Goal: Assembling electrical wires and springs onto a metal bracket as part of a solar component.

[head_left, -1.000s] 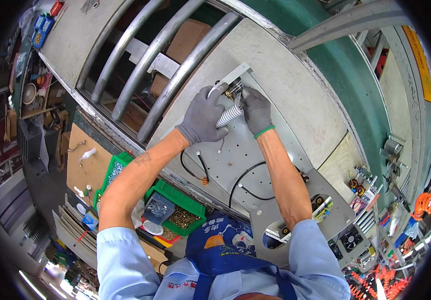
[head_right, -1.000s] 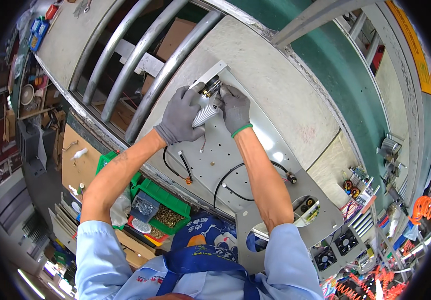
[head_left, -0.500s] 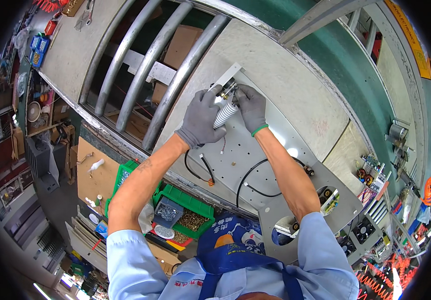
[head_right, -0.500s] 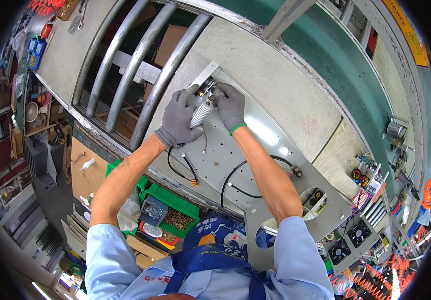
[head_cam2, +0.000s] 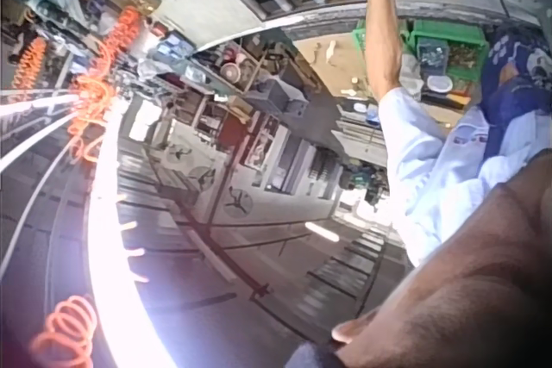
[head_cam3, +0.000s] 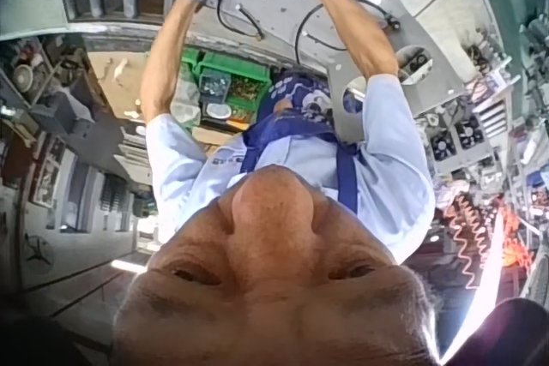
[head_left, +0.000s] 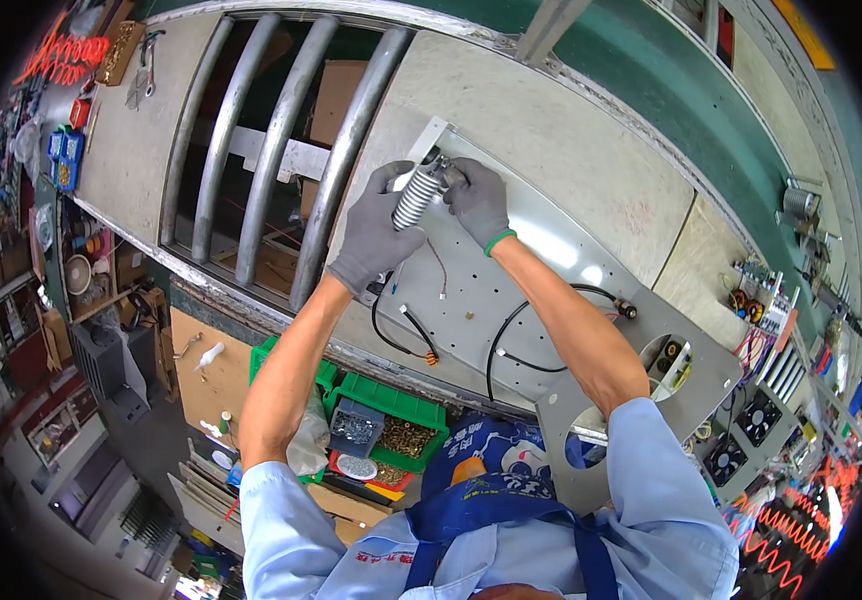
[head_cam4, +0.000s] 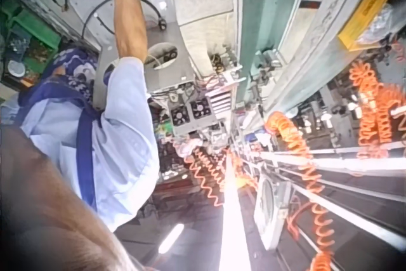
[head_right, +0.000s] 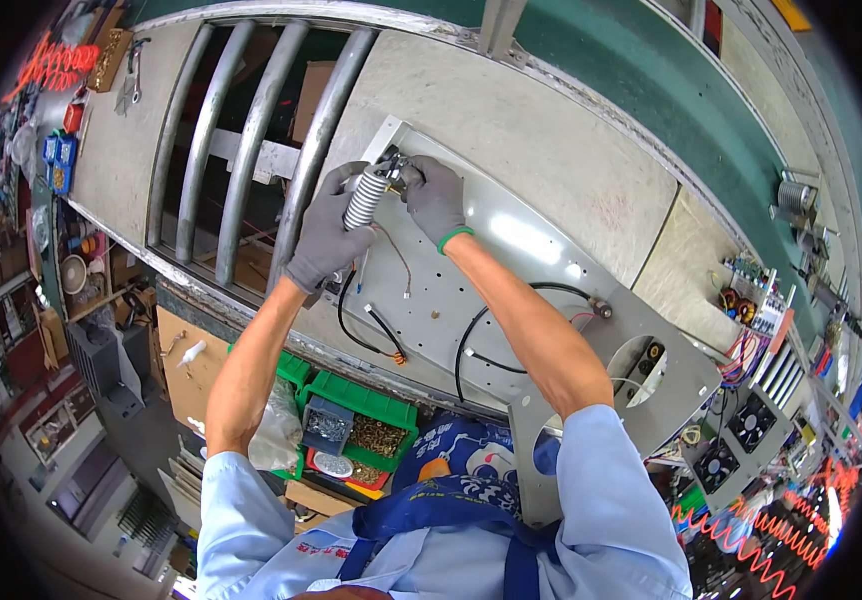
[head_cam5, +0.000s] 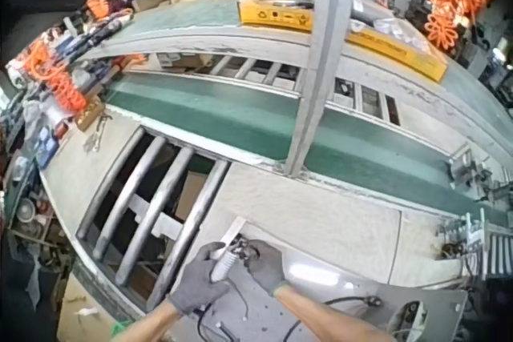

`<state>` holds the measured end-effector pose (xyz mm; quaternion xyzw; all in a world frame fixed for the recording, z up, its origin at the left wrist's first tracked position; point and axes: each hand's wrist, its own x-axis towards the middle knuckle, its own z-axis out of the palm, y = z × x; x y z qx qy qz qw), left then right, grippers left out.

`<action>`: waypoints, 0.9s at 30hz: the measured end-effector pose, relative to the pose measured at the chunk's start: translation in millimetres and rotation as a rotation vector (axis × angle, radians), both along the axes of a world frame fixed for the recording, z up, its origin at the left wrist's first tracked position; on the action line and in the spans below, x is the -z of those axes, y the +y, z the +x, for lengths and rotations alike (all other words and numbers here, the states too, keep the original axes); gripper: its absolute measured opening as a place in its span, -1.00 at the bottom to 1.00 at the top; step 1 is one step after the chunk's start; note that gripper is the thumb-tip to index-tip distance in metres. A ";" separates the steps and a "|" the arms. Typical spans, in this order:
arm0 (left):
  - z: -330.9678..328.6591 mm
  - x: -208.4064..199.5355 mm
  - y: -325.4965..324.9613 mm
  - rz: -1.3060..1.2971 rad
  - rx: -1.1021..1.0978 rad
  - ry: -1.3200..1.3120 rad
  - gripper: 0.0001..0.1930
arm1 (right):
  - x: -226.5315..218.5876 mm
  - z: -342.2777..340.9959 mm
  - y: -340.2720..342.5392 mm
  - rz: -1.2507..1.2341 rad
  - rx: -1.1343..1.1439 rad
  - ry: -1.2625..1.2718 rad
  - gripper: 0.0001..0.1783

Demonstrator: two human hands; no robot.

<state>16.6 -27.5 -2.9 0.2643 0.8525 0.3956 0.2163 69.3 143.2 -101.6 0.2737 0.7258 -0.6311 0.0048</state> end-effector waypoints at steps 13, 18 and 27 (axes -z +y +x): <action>20.4 -4.2 22.5 -0.267 0.175 0.316 -0.42 | 0.5 7.8 0.4 0.160 0.008 0.233 -0.80; 26.9 1.9 15.7 -0.313 0.236 0.408 -0.50 | -0.2 6.1 -0.7 0.096 -0.011 0.149 -0.79; 10.6 12.3 -1.8 0.007 0.128 0.226 -0.38 | -0.6 6.9 17.1 0.209 -0.121 0.172 -0.72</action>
